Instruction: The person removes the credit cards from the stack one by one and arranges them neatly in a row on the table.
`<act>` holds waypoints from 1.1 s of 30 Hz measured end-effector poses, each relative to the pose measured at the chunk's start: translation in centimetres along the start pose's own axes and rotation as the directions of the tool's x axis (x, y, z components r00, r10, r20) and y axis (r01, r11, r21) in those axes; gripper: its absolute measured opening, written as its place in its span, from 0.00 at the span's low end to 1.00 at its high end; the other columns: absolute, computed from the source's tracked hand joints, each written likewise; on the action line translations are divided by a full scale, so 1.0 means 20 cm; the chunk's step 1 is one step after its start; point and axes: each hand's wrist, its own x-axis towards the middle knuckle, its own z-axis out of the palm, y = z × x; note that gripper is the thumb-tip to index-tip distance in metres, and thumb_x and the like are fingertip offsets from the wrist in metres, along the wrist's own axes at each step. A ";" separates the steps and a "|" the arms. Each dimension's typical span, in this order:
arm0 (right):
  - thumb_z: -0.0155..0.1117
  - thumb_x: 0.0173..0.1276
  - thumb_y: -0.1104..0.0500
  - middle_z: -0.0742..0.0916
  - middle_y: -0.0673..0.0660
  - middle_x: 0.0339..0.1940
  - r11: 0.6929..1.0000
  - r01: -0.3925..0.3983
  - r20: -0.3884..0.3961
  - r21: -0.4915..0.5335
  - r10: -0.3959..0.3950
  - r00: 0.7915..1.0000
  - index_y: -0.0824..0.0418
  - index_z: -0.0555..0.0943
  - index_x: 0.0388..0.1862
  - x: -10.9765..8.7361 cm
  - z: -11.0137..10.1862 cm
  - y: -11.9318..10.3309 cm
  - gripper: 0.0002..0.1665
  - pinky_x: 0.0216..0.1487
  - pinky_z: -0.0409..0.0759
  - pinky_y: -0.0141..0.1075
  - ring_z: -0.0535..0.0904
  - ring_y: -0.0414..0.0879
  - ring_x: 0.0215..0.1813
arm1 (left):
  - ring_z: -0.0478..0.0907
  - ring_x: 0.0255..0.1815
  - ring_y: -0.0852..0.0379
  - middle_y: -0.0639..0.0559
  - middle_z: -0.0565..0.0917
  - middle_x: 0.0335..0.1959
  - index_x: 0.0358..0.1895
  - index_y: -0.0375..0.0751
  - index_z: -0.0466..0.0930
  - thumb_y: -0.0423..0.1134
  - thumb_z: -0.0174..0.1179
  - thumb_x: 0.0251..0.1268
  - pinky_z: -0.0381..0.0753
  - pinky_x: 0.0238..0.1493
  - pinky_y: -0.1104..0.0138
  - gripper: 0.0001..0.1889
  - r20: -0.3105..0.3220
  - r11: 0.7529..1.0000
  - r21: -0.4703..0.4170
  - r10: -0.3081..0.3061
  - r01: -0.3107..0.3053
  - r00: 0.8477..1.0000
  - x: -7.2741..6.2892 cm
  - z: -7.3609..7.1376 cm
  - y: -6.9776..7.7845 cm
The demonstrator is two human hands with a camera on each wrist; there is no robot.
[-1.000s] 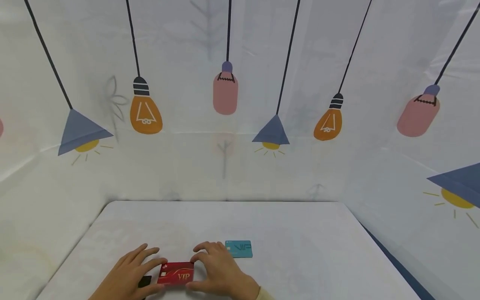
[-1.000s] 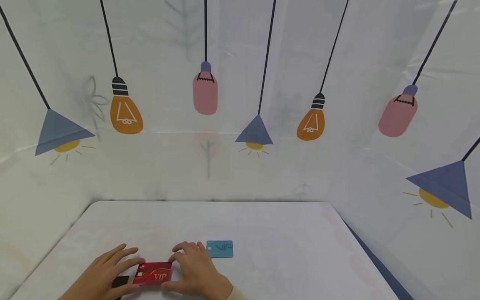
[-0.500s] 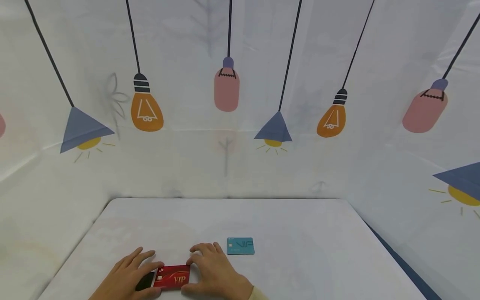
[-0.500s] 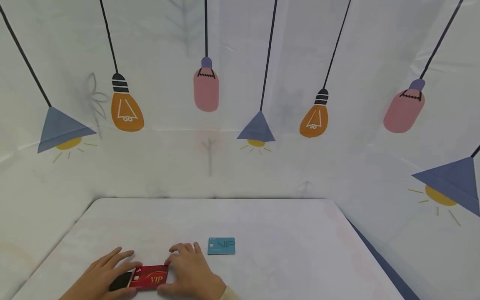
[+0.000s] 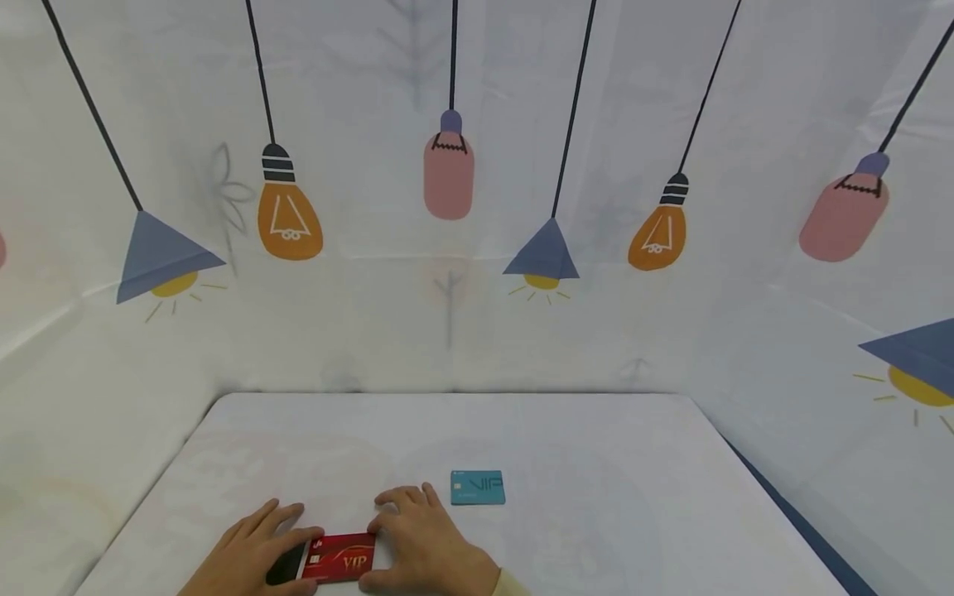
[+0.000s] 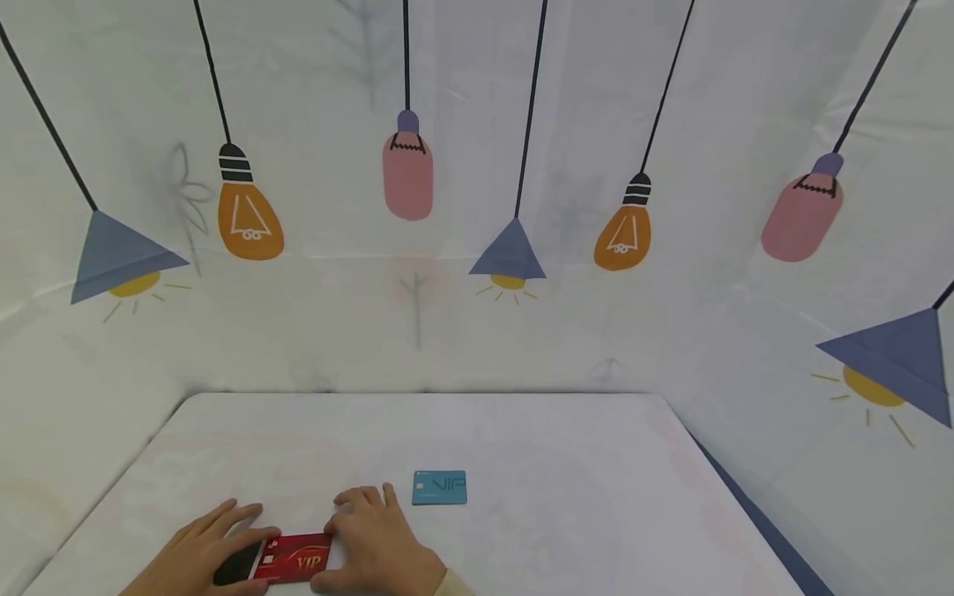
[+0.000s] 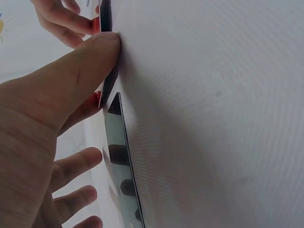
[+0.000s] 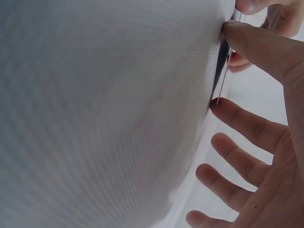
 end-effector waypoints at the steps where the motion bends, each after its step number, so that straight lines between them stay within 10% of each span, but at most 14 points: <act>1: 0.68 0.57 0.26 0.75 0.37 0.67 1.000 0.002 0.001 -0.001 -0.002 1.000 0.33 0.83 0.53 0.00 0.00 0.00 0.27 0.72 0.66 0.58 0.68 0.41 0.69 | 0.69 0.67 0.29 0.47 0.80 0.62 0.56 0.60 0.85 0.79 0.61 0.48 0.69 0.58 0.28 0.37 0.003 1.000 0.005 -0.006 0.006 1.000 0.00 0.00 0.00; 33: 0.66 0.60 0.27 0.76 0.38 0.67 0.999 0.036 -0.003 -0.006 -0.036 0.999 0.34 0.80 0.60 -0.01 0.00 0.00 0.30 0.72 0.68 0.51 0.67 0.40 0.68 | 0.73 0.63 0.31 0.49 0.82 0.59 0.54 0.59 0.84 0.78 0.66 0.42 0.72 0.55 0.30 0.37 0.000 1.000 0.016 0.003 -0.003 1.000 0.02 -0.02 0.00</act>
